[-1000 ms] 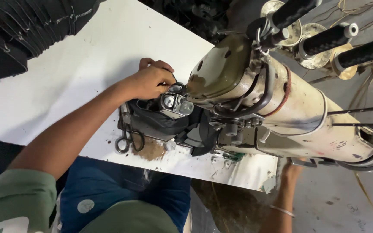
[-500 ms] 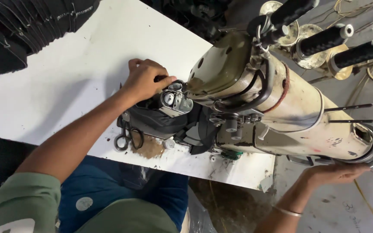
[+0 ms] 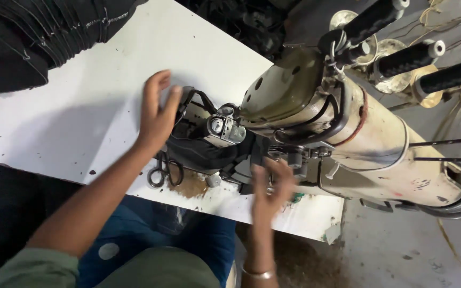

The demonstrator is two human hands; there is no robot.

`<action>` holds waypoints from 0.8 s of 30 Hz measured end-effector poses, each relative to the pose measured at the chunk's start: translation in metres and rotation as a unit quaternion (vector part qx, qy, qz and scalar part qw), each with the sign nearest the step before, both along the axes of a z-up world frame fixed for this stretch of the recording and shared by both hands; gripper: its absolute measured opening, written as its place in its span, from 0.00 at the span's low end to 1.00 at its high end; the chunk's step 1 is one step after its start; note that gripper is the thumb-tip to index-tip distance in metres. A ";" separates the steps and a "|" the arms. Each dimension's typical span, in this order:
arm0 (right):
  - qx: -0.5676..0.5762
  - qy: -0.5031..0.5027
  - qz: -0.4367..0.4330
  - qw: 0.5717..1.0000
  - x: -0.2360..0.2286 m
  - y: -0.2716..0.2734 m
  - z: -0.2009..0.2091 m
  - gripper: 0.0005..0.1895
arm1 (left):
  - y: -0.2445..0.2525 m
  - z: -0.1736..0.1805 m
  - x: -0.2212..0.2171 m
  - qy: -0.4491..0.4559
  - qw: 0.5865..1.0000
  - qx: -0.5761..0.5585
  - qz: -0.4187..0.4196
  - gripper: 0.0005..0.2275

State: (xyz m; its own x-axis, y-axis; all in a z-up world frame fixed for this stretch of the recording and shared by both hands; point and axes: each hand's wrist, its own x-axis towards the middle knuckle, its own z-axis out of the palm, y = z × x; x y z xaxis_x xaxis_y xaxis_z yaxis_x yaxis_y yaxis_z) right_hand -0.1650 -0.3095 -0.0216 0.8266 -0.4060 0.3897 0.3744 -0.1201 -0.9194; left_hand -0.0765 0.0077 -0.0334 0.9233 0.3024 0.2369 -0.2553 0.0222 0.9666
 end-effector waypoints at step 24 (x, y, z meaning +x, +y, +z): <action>-0.024 0.105 0.118 0.987 0.050 0.097 0.048 0.11 | -0.035 0.066 -0.071 -0.108 0.864 0.485 0.080 0.14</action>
